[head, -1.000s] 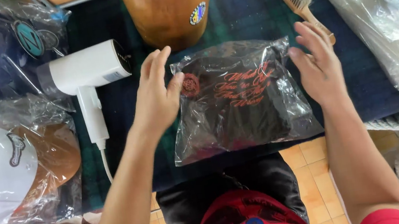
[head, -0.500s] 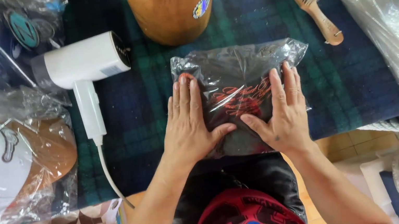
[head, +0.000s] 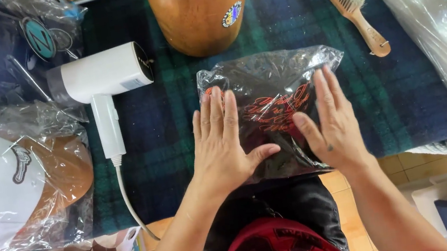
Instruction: The person puts a hat into a plastic bag, seals the bag, and then uses a brush on another hat.
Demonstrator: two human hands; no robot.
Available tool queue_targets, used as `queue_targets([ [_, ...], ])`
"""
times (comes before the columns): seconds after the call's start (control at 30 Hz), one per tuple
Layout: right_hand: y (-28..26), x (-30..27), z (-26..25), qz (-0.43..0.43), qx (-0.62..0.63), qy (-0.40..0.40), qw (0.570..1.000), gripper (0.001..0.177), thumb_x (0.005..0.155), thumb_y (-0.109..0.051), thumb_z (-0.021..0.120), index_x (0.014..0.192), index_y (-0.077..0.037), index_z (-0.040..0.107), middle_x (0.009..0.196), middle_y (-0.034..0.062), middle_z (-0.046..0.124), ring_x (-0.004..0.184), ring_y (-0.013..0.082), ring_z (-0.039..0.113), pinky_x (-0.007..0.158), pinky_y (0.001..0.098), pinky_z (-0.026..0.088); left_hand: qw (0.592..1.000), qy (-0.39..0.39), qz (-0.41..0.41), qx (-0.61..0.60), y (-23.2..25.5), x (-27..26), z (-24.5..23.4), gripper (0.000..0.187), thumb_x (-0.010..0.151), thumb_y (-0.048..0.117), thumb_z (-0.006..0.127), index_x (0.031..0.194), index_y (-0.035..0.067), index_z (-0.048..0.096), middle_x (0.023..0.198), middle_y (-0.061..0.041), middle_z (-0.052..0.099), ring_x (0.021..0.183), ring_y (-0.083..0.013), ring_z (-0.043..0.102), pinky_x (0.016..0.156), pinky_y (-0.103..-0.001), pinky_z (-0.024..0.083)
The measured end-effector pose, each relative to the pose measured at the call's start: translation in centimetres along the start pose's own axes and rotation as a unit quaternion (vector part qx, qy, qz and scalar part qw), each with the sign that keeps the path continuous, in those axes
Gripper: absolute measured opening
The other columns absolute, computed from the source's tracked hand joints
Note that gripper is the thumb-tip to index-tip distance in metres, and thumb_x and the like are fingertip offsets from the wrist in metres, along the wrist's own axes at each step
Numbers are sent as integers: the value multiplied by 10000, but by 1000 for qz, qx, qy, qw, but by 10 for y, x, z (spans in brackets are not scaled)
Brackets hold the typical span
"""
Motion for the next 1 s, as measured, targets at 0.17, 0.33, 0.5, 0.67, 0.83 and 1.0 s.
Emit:
queue_targets([
  [0.17, 7, -1, 3, 19, -9, -30, 999, 902, 1009, -493, 566, 1662, -36, 143, 1683, 309, 154, 1485, 538, 289, 1110, 603, 364, 999, 30, -21, -32, 19, 4, -4, 1322, 719, 857, 686, 1664, 95, 160, 1691, -285, 165, 1564, -516, 171, 1225, -648, 211],
  [0.33, -7, -15, 10, 75, 22, -4, 997, 781, 1033, -382, 548, 1664, -85, 196, 1699, 254, 163, 1453, 487, 361, 1070, 551, 436, 996, 67, -38, -47, 25, -12, 29, 1331, 667, 818, 720, 1633, 41, 236, 1673, -339, 145, 1549, -552, 130, 1199, -686, 155],
  [0.5, -2, -21, 10, 75, 53, -7, 996, 677, 1053, -348, 530, 1641, -113, 291, 1677, 227, 274, 1397, 470, 430, 1056, 548, 451, 990, 132, -46, -27, 26, -13, 26, 1366, 653, 809, 765, 1635, 29, 223, 1669, -352, 130, 1551, -556, 139, 1207, -686, 163],
  [0.67, 9, -14, 10, -15, -23, 39, 999, 571, 1074, -287, 551, 1589, -65, 442, 1617, 203, 429, 1306, 442, 543, 938, 505, 531, 984, 168, -28, -46, 32, -14, 21, 1286, 732, 782, 723, 1637, 22, 216, 1673, -353, 127, 1564, -557, 112, 1227, -665, 148],
  [0.83, -5, -11, 1, -57, -30, 97, 993, 603, 1051, -200, 596, 1595, -12, 419, 1676, 266, 275, 1505, 435, 355, 1175, 473, 388, 982, 179, -28, -45, 14, -7, 5, 1286, 749, 760, 750, 1637, 8, 202, 1662, -374, 121, 1545, -589, 122, 1216, -677, 142],
  [1.0, 15, -3, 38, 81, 28, -76, 993, 1013, 975, -598, 520, 1643, 35, 95, 1658, 356, 172, 1553, 449, 166, 1234, 599, 128, 986, 141, -67, -58, 13, -8, 19, 1245, 754, 800, 668, 1643, 59, 210, 1651, -368, 174, 1517, -611, 181, 1128, -759, 232],
])
Point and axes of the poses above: each hand's wrist, its own x-axis towards the middle knuckle, its own z-axis out of the palm, y = z × x, the point moved 3 cm from there along x, towards the middle knuckle
